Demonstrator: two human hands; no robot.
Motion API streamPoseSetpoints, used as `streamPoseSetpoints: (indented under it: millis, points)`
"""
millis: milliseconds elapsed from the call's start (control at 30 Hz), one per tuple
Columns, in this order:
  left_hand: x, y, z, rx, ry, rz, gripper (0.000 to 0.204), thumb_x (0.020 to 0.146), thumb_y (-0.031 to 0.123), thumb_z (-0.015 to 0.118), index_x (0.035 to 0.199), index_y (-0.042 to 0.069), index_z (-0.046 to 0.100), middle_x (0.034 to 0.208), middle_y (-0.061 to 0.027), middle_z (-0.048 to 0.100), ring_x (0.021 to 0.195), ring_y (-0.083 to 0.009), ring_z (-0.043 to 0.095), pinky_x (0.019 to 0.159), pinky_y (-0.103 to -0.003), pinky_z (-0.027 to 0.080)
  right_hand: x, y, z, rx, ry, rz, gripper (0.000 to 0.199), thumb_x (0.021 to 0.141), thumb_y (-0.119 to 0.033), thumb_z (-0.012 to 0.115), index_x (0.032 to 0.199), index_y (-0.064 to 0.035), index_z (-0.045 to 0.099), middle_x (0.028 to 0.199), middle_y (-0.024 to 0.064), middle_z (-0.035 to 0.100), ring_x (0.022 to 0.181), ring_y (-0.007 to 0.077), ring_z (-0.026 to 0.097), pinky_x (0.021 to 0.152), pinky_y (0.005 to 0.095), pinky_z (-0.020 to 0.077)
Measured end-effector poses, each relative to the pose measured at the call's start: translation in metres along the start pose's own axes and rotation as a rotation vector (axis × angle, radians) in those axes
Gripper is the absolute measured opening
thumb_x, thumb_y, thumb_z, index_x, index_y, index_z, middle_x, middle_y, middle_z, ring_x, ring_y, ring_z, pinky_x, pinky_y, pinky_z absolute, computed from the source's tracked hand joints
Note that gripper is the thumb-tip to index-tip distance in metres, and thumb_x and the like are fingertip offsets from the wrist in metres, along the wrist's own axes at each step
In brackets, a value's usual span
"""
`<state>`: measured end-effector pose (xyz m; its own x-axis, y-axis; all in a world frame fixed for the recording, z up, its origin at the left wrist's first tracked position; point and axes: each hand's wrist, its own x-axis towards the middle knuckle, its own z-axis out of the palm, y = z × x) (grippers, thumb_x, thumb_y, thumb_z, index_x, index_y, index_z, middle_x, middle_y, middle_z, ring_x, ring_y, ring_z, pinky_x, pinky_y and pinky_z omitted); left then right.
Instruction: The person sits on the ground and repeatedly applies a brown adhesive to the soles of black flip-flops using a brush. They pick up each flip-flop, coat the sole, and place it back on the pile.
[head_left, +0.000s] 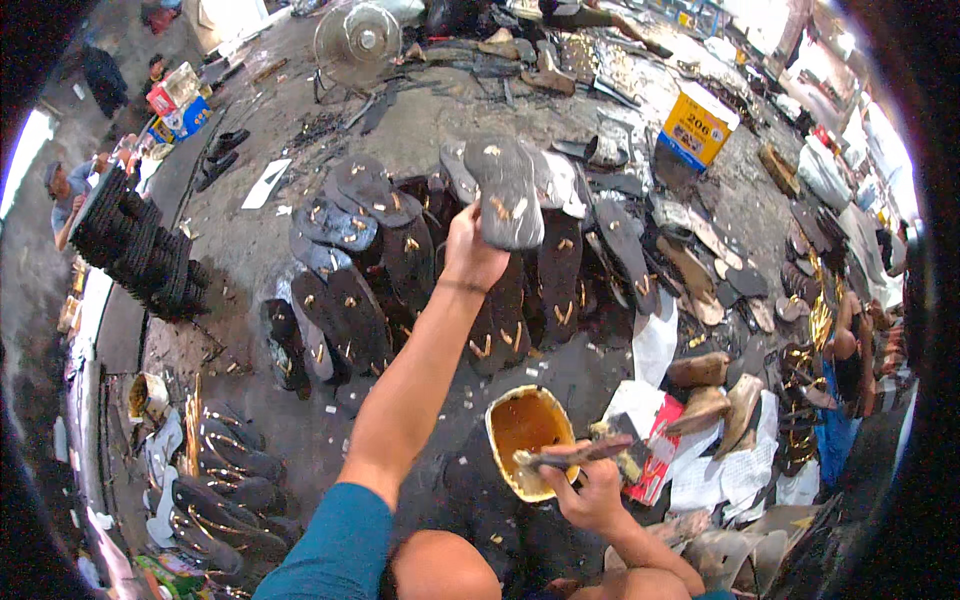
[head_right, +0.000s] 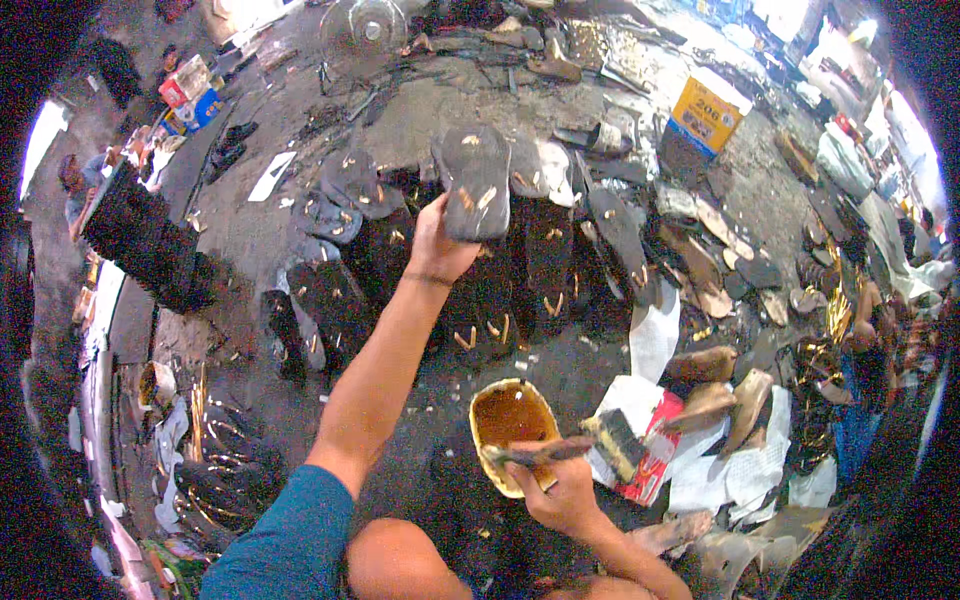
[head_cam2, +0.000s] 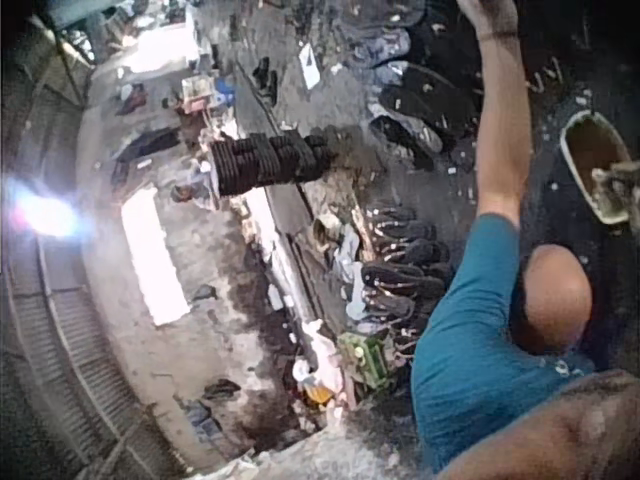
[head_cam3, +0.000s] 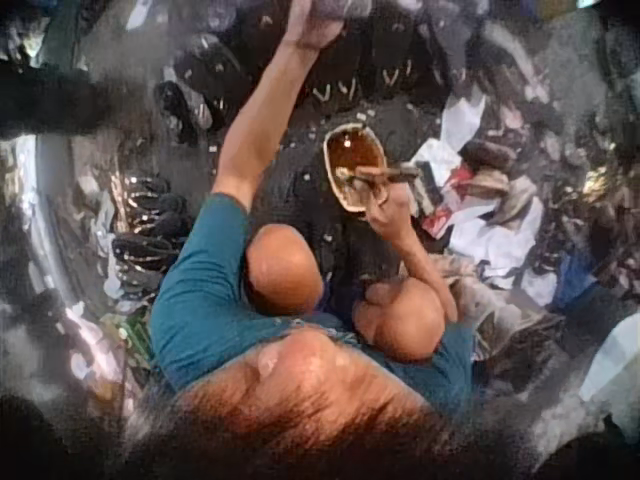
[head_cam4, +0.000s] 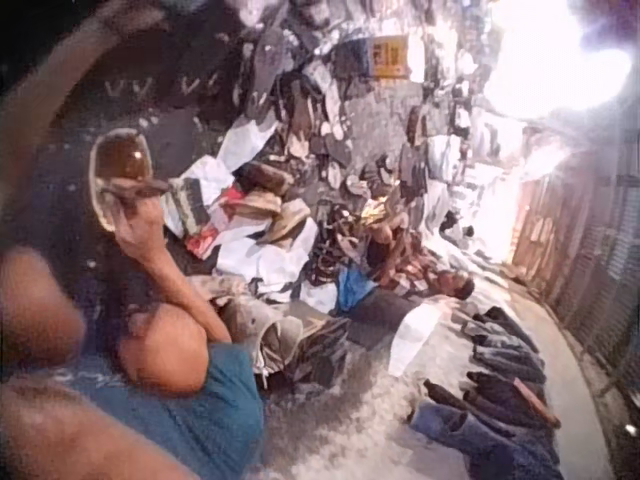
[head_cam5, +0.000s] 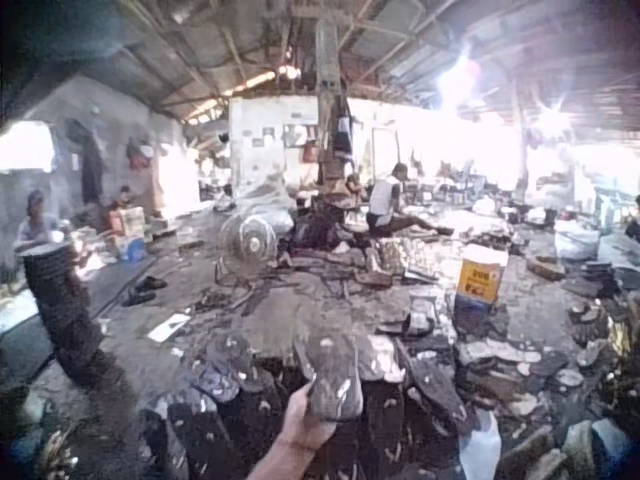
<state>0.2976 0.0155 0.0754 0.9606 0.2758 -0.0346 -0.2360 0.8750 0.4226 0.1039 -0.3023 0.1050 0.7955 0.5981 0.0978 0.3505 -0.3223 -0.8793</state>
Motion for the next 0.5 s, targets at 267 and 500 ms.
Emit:
streamPoseSetpoints:
  millis: [267,500]
  points:
    - [-0.076,-0.05,-0.014,0.163,0.231,-0.012,0.032,0.103,0.032,0.052,0.122,0.007,0.055,0.12,-0.0124,0.067,0.109,-0.0248,0.064,0.095,-0.039,0.052,-0.01,0.073,-0.008,-0.16,0.263,0.217,0.021,0.096,-0.019,0.064,0.111,-0.005,0.069,0.095,0.0114,0.072,0.082,0.0274,0.066,0.08,0.0375,0.0501]
    - [-0.335,-0.016,-0.087,0.615,0.506,0.193,0.025,0.104,0.019,0.056,0.116,-0.001,0.065,0.111,-0.0061,0.068,0.1,-0.0129,0.063,0.087,-0.029,0.053,0.01,0.081,0.03,-0.641,-0.029,-0.02,0.026,0.084,-0.017,0.076,0.105,-0.0035,0.069,0.092,0.0095,0.066,0.095,0.0311,0.058,0.092,0.0436,0.044]
